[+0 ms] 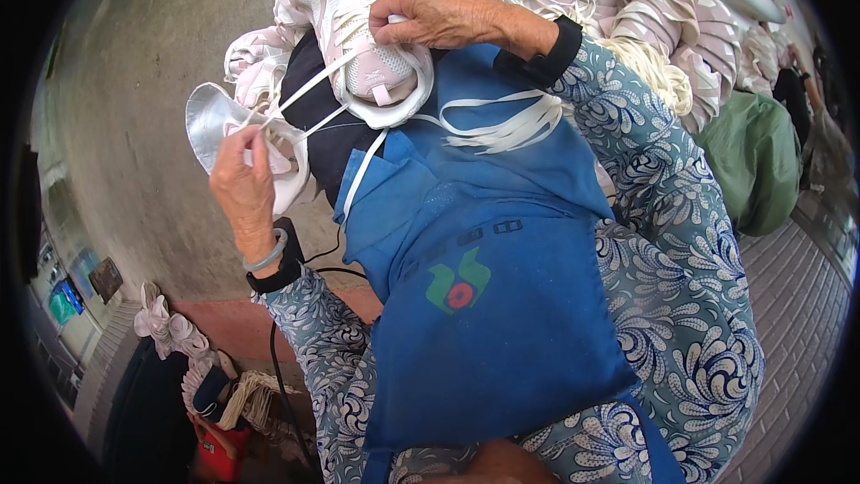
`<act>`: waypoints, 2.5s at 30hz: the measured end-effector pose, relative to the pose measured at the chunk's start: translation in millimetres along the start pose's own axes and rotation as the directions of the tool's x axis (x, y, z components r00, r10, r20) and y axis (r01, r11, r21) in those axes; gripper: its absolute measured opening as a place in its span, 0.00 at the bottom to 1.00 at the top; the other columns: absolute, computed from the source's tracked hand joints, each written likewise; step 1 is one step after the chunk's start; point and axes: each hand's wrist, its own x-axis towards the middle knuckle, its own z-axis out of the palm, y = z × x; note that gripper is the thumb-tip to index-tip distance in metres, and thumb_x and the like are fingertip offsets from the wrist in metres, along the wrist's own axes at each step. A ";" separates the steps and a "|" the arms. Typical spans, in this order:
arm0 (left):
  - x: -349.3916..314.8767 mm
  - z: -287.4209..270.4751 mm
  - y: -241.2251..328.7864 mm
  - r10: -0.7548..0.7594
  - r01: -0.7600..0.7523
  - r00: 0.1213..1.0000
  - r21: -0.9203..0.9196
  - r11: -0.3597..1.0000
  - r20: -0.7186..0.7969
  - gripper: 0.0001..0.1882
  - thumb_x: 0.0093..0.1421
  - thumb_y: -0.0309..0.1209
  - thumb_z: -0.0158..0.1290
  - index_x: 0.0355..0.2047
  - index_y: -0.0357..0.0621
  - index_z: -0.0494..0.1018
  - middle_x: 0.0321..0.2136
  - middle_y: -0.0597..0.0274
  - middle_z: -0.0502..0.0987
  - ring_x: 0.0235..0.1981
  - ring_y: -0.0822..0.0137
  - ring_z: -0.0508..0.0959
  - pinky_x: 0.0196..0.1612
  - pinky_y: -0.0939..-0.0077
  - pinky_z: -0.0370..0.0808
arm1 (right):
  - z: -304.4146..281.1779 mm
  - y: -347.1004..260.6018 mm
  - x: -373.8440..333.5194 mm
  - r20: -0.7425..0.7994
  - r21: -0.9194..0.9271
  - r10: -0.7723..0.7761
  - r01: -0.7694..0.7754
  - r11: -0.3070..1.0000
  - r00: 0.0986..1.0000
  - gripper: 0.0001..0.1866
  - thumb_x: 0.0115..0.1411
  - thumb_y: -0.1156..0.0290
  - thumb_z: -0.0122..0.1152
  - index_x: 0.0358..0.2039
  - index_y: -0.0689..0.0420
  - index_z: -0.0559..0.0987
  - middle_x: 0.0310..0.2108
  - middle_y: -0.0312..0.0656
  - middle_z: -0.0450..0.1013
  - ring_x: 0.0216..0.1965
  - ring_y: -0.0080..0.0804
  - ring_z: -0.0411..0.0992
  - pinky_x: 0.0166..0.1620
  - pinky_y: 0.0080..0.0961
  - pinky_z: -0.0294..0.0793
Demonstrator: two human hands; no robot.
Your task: The recorder is threading laces through the eyelets of a pink and white sneaker.
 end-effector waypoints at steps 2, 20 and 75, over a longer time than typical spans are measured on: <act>2.8 -7.5 -0.8 -0.014 0.021 0.993 0.051 0.998 -0.120 0.03 0.53 0.24 0.55 0.29 0.40 0.75 0.25 0.57 0.76 0.25 0.60 0.77 0.29 0.71 0.72 | 1.5 -0.4 0.7 0.022 -0.017 0.037 -0.036 0.999 0.999 0.13 0.62 0.63 0.49 0.36 0.59 0.76 0.33 0.44 0.74 0.36 0.37 0.73 0.45 0.30 0.73; -23.5 -20.5 -31.0 -0.335 0.349 0.835 -0.051 0.936 -0.437 0.10 0.56 0.26 0.55 0.38 0.36 0.76 0.32 0.59 0.79 0.29 0.70 0.77 0.33 0.79 0.74 | 23.3 0.4 -9.3 -0.415 -0.232 -0.138 0.042 0.972 0.899 0.09 0.56 0.70 0.53 0.35 0.60 0.75 0.33 0.49 0.70 0.33 0.44 0.72 0.39 0.34 0.73; 63.4 84.9 55.1 0.058 -0.005 0.989 -0.358 0.934 0.138 0.09 0.55 0.31 0.55 0.26 0.37 0.71 0.22 0.56 0.72 0.22 0.64 0.73 0.27 0.71 0.71 | 42.1 0.3 -22.8 -0.290 -0.441 -0.260 0.112 0.891 0.921 0.13 0.56 0.65 0.56 0.40 0.54 0.70 0.37 0.41 0.65 0.26 0.38 0.72 0.26 0.31 0.74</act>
